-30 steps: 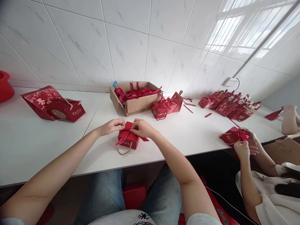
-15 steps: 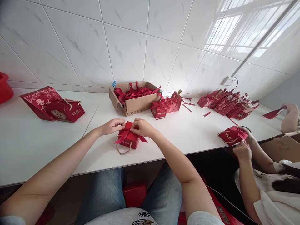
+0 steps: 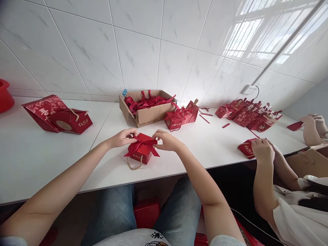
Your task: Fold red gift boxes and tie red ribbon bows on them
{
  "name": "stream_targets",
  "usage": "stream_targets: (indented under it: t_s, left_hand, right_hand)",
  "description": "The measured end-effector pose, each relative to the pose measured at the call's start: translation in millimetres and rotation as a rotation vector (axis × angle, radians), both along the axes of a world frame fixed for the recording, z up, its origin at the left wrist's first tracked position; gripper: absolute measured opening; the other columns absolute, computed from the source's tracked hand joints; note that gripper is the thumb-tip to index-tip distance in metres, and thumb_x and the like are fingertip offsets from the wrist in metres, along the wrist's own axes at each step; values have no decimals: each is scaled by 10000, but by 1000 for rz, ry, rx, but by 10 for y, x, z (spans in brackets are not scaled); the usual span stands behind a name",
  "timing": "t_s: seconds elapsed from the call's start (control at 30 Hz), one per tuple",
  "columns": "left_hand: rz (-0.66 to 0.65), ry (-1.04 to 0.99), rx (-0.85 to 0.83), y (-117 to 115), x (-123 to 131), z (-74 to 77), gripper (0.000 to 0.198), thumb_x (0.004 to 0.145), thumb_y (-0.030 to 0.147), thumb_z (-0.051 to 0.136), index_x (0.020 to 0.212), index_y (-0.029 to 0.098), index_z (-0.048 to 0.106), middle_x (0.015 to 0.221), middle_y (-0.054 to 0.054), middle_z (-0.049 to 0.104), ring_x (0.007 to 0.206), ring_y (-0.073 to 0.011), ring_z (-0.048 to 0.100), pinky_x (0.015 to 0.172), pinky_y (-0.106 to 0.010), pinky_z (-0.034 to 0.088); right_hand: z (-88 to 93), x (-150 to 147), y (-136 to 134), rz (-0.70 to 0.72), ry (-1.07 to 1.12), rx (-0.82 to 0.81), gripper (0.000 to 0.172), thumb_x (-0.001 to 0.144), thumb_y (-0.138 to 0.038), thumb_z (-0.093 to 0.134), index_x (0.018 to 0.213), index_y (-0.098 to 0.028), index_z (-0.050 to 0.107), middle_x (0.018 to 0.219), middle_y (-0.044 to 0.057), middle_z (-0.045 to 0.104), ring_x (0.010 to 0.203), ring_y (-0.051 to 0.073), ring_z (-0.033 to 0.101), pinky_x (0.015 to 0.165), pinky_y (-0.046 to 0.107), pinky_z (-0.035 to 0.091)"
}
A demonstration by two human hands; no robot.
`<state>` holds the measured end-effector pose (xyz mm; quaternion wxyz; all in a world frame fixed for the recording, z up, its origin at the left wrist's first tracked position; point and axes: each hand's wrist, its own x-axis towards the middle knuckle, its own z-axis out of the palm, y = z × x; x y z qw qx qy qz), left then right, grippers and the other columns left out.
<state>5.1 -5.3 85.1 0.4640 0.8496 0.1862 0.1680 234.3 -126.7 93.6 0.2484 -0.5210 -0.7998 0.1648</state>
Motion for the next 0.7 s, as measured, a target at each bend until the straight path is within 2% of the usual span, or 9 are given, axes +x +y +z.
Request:
stream_targets:
  t_s: [0.1,0.17,0.33,0.43,0.57,0.63,0.7]
  left_hand:
    - [32,-5,50,-35,11,2,202,764,320,559,717,185,416,736,19,443,674,-118,436,631,-250,405]
    - [67,3,78,-44,18,-26,208,782,336,542,721,187,410,734,20,443,661,-117,430,610,-247,395]
    - [137,22,211,-66,63,-103,221,797,334,526,695,191,391,681,31,436,628,-116,409,578,-246,356]
    - [167,15,207,-111,91,-92,146,796,305,507,753,200,416,682,38,464,615,-116,428,564,-239,358]
    - [238,-30,183,-181,104,-65,82,794,263,468,857,213,452,730,31,536,650,-128,494,571,-233,379]
    - [340,-50,204,-206,106,-74,101,789,269,482,874,216,462,717,36,547,637,-129,500,583,-240,382]
    - [463,-40,227,-225,110,-92,95,780,293,508,782,210,461,658,42,523,598,-128,477,577,-248,366]
  right_hand:
    - [5,21,-9,-22,-11,27,69,763,-183,631,830,-178,615,948,60,572,777,142,558,753,314,491]
    - [-8,24,-1,-34,77,41,61,776,-228,631,805,-182,604,924,53,576,740,131,547,699,293,476]
    - [-127,-107,92,-20,508,-48,257,763,-389,673,735,-185,520,932,42,590,736,115,542,626,253,438]
    - [-221,-228,169,-70,701,-154,400,708,-474,708,681,-199,419,772,-6,566,644,99,504,585,247,427]
    - [-274,-307,210,-173,718,-152,416,686,-501,705,709,-210,409,624,-66,473,537,79,427,525,228,381]
    - [-267,-322,193,-187,676,-99,363,705,-462,690,789,-213,440,630,-72,483,545,84,440,538,225,382]
    - [-247,-345,160,-204,610,-50,311,739,-430,661,854,-211,471,642,-66,508,565,91,455,554,224,382]
